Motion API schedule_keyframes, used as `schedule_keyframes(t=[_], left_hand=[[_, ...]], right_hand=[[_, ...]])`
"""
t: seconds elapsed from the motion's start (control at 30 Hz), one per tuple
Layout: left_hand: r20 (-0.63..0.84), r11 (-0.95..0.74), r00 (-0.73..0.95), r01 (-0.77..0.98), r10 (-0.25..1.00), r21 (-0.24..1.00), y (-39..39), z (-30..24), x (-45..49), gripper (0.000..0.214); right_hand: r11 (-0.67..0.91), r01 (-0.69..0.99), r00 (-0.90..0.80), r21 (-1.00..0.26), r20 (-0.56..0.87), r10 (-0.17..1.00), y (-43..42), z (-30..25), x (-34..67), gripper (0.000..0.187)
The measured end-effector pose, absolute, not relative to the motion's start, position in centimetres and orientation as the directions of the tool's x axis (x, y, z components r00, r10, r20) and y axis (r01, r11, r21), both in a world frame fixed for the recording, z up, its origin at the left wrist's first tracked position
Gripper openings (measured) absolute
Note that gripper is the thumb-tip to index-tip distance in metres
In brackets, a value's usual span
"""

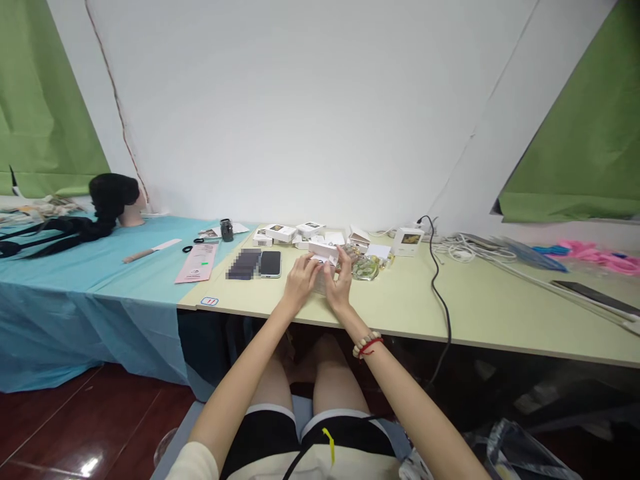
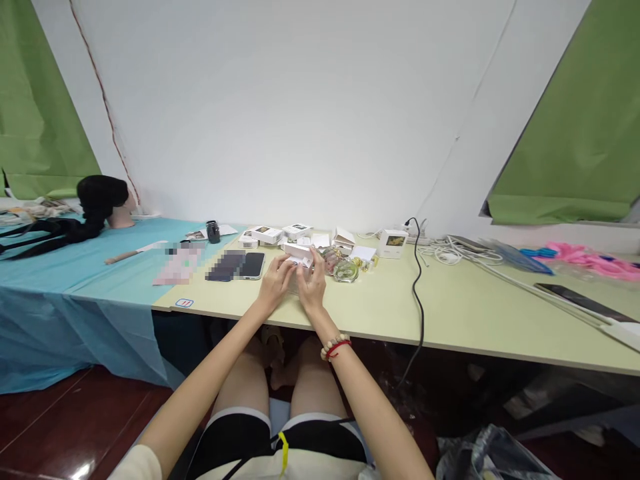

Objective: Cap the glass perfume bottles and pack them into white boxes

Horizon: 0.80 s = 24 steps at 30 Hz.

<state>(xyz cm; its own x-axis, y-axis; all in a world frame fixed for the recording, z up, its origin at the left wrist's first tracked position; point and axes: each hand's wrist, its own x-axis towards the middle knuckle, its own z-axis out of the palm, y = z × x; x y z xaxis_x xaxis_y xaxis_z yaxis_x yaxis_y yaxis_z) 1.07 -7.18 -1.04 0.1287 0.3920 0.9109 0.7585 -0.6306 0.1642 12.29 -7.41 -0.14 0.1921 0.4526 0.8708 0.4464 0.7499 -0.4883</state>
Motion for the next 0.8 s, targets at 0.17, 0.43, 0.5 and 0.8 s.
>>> schedule_keyframes(t=[0.17,0.43,0.5,0.8], left_hand=[[0.904,-0.531,0.126,0.838,0.408,0.123,-7.3,-0.9,1.3,0.026],[0.929,-0.406,0.082,0.911,0.360,0.077,-8.3,-0.6,1.6,0.026],[0.934,-0.391,0.075,0.918,0.350,0.073,-8.3,-0.7,1.7,0.026],[0.929,-0.358,0.015,0.925,0.370,0.128,-7.8,-0.8,1.7,0.028]], right_hand=[[0.771,0.450,0.164,-0.451,0.890,0.425,-7.3,-0.3,12.3,0.030],[0.730,0.339,0.245,-0.594,0.805,0.541,-6.9,-0.7,12.5,0.017],[0.713,0.317,0.274,-0.625,0.780,0.562,-7.1,-0.6,12.5,0.021],[0.776,0.412,0.130,-0.478,0.874,0.469,-6.3,-0.3,12.9,0.026]])
